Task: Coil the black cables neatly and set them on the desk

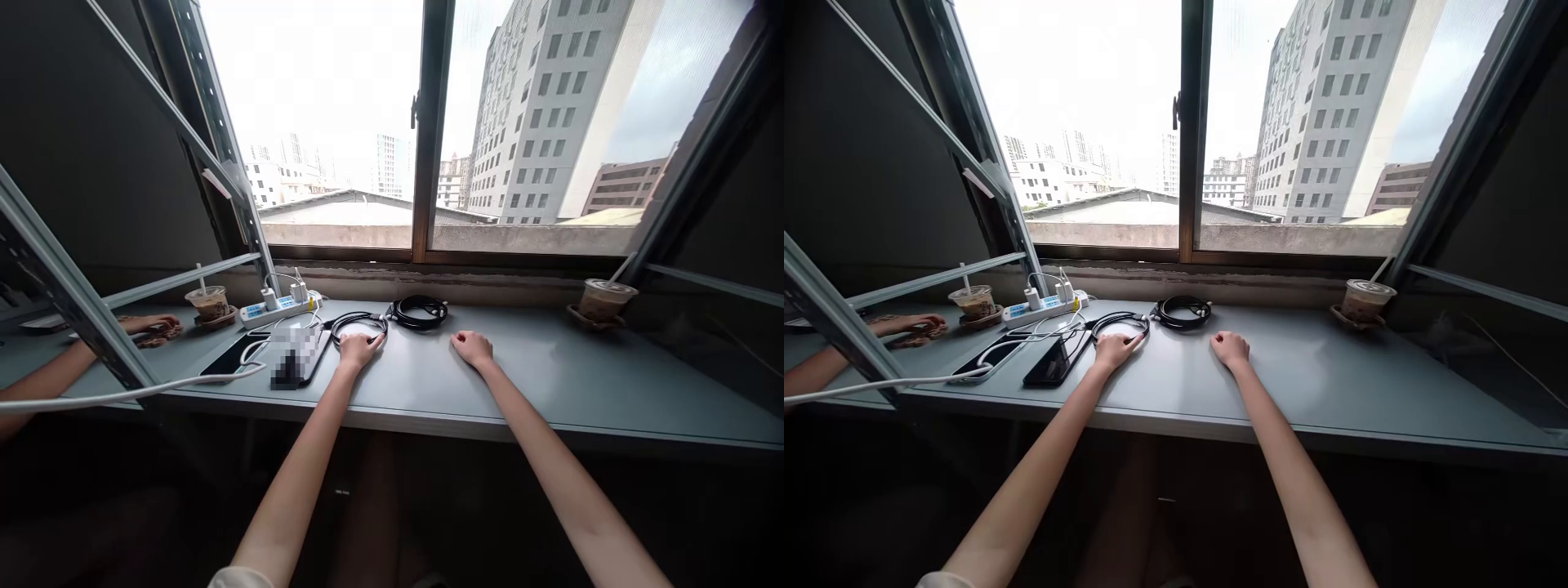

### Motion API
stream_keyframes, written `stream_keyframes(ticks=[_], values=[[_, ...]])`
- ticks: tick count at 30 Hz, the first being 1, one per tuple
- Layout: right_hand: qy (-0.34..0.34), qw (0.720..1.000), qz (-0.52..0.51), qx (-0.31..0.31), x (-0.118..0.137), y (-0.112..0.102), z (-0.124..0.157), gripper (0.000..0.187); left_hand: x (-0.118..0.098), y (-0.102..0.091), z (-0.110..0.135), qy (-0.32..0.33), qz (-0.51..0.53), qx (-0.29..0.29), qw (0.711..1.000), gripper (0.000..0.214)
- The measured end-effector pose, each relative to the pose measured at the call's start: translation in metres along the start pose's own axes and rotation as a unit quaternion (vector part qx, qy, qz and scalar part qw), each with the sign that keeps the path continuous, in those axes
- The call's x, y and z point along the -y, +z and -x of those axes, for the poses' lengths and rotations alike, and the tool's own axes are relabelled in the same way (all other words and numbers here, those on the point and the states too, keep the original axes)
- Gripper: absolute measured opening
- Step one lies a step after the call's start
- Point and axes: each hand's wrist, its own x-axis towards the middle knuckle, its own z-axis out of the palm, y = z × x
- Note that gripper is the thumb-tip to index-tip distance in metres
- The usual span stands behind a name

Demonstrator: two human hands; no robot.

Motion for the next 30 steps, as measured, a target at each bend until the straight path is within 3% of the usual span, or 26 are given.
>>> stream_keyframes(ticks=[4,21,30], values=[[-0.002,1.0,-0.002,0.006,-0.001,0.0,-0.001,0.029,-0.003,-0.003,0.008,0.032,0.012,-0.018,0.999,0.061],[-0.038,0.999,0.005,0.015,0.006,-0.004,0.005,0.03,-0.014,-0.018,0.027,0.081,0.046,-0.189,0.977,0.053],[-0.035,0.999,0.025,0.014,0.005,0.005,-0.007,0.032,-0.017,-0.022,0.031,0.163,0.079,-0.239,0.954,0.051]])
